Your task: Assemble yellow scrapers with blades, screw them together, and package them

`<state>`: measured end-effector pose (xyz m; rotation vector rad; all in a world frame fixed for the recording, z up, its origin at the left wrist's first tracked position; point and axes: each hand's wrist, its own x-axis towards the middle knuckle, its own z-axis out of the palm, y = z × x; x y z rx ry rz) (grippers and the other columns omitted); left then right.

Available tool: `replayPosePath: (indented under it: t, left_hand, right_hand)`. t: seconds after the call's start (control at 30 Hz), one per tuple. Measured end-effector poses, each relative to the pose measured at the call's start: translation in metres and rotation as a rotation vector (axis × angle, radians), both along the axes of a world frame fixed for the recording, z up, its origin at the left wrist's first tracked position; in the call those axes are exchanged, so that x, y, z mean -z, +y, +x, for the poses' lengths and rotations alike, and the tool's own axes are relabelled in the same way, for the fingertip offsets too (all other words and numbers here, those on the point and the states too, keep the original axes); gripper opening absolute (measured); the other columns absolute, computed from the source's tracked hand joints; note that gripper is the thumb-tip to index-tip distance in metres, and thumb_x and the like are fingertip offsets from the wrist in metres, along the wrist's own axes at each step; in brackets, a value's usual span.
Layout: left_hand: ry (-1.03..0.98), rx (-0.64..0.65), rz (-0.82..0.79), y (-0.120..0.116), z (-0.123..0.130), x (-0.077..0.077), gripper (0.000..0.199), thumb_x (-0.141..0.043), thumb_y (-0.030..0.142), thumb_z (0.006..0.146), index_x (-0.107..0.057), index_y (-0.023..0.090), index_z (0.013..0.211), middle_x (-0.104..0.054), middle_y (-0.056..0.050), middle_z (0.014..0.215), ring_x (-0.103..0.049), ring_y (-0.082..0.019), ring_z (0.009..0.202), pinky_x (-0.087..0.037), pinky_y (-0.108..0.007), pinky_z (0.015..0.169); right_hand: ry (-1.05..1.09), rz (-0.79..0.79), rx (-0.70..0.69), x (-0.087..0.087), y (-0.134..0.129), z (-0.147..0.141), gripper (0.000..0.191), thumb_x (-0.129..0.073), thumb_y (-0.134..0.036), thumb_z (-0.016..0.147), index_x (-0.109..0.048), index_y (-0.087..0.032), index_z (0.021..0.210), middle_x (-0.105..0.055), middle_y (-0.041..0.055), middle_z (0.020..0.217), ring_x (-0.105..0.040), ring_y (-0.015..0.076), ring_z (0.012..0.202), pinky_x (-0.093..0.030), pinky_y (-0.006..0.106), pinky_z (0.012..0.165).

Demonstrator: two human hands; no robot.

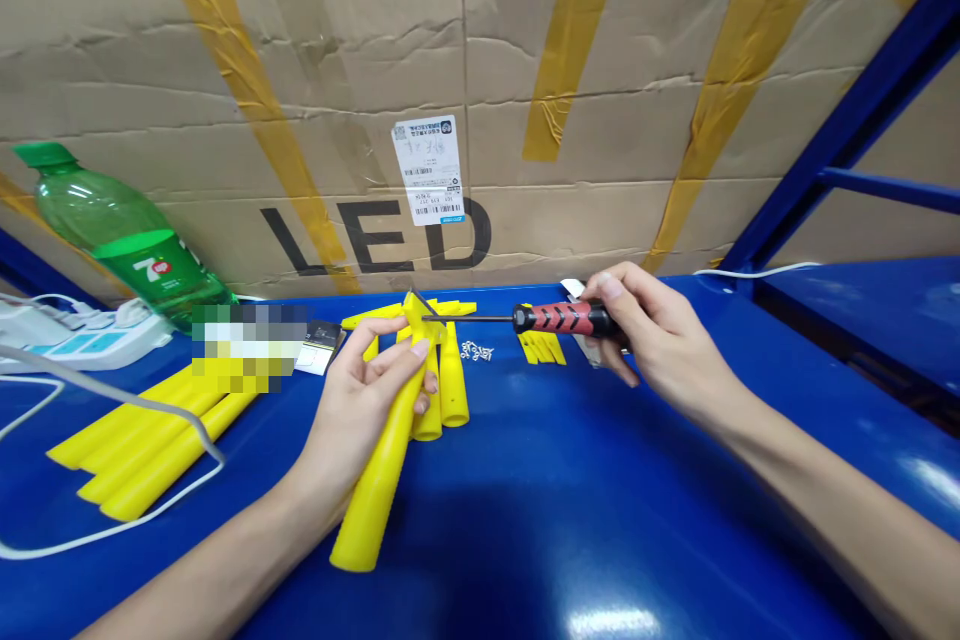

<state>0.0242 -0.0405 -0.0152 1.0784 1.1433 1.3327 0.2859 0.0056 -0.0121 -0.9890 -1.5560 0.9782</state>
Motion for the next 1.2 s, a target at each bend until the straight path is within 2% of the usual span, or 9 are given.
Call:
replayPosePath:
  t: [0.13,0.2,0.37,0.43,0.57,0.63,0.83,1.03,1.2]
  left_hand:
    - [0.008,-0.031,0.029,0.001,-0.002,-0.001,0.038,-0.079,0.030,0.081,-0.049,0.025,0.104,-0.067,0.003,0.061,-0.055,-0.009,0.049,-0.044,-0.017,0.050]
    - [0.004,-0.037,0.022,0.002,-0.003,-0.001,0.039,-0.079,0.030,0.081,-0.049,0.025,0.105,-0.067,0.003,0.061,-0.054,-0.009,0.049,-0.044,-0.017,0.050]
    - [-0.011,-0.008,-0.007,0.001,-0.003,0.001,0.040,-0.080,0.034,0.081,-0.048,0.025,0.104,-0.068,0.003,0.061,-0.054,-0.009,0.048,-0.044,-0.017,0.050]
    - [-0.014,-0.010,-0.001,0.000,-0.002,0.002,0.042,-0.081,0.035,0.079,-0.048,0.025,0.103,-0.068,0.003,0.061,-0.054,-0.009,0.048,-0.044,-0.017,0.049]
    - [-0.006,-0.014,0.013,0.000,-0.002,0.002,0.041,-0.080,0.034,0.080,-0.047,0.025,0.103,-0.067,0.003,0.061,-0.054,-0.009,0.048,-0.045,-0.018,0.050]
    - [-0.003,-0.004,0.014,0.000,-0.002,0.002,0.040,-0.079,0.034,0.081,-0.047,0.026,0.103,-0.067,0.004,0.060,-0.054,-0.009,0.047,-0.044,-0.018,0.049]
    - [-0.017,-0.019,0.028,-0.004,0.002,-0.004,0.042,-0.082,0.031,0.078,-0.047,0.025,0.101,-0.062,0.007,0.058,-0.053,-0.009,0.047,-0.044,-0.019,0.048]
    - [-0.017,-0.025,0.024,-0.001,0.003,-0.006,0.044,-0.083,0.034,0.075,-0.048,0.024,0.099,-0.064,0.005,0.057,-0.054,-0.011,0.045,-0.044,-0.020,0.046]
    - [-0.012,-0.028,0.096,0.001,0.005,-0.009,0.038,-0.081,0.028,0.076,-0.049,0.024,0.097,-0.062,0.006,0.057,-0.053,-0.009,0.045,-0.044,-0.019,0.047]
  right_hand:
    - [0.059,-0.049,-0.109,-0.001,0.000,0.002,0.031,-0.071,-0.049,0.090,-0.058,-0.025,0.105,-0.068,0.0005,0.092,-0.067,0.0127,0.064,-0.052,0.026,0.057]
    - [0.068,-0.018,-0.154,-0.002,-0.001,0.003,0.034,-0.077,-0.044,0.086,-0.059,-0.025,0.108,-0.069,0.0021,0.102,-0.068,0.0143,0.075,-0.054,0.027,0.065]
    - [-0.016,0.038,-0.054,0.001,-0.001,-0.002,0.028,-0.056,-0.052,0.100,-0.054,-0.024,0.098,-0.055,-0.0068,0.052,-0.051,0.0108,0.042,-0.040,0.024,0.044]
    - [-0.014,-0.003,-0.020,0.002,-0.001,-0.002,0.032,-0.052,-0.056,0.100,-0.053,-0.024,0.097,-0.056,-0.0061,0.054,-0.050,0.0111,0.040,-0.039,0.024,0.042]
    - [0.033,-0.048,-0.140,0.000,0.000,0.005,0.033,-0.071,-0.047,0.091,-0.055,-0.025,0.108,-0.069,0.0002,0.081,-0.066,0.0156,0.066,-0.051,0.029,0.060]
    - [0.006,-0.006,-0.161,-0.001,0.000,0.007,0.034,-0.075,-0.043,0.089,-0.055,-0.024,0.109,-0.068,-0.0007,0.076,-0.064,0.0141,0.064,-0.050,0.027,0.060]
    - [-0.054,-0.001,-0.039,-0.005,-0.003,0.001,0.034,-0.057,-0.056,0.097,-0.051,-0.023,0.096,-0.052,-0.0082,0.051,-0.046,0.0090,0.035,-0.034,0.021,0.036]
    - [-0.167,0.070,-0.106,-0.014,-0.007,0.005,0.031,-0.073,-0.044,0.089,-0.062,-0.021,0.107,-0.070,0.0019,0.074,-0.067,0.0151,0.059,-0.056,0.029,0.059]
    - [-0.089,0.041,-0.075,-0.010,-0.009,0.004,0.030,-0.076,-0.040,0.087,-0.066,-0.018,0.105,-0.066,-0.0006,0.058,-0.060,0.0134,0.044,-0.050,0.026,0.043]
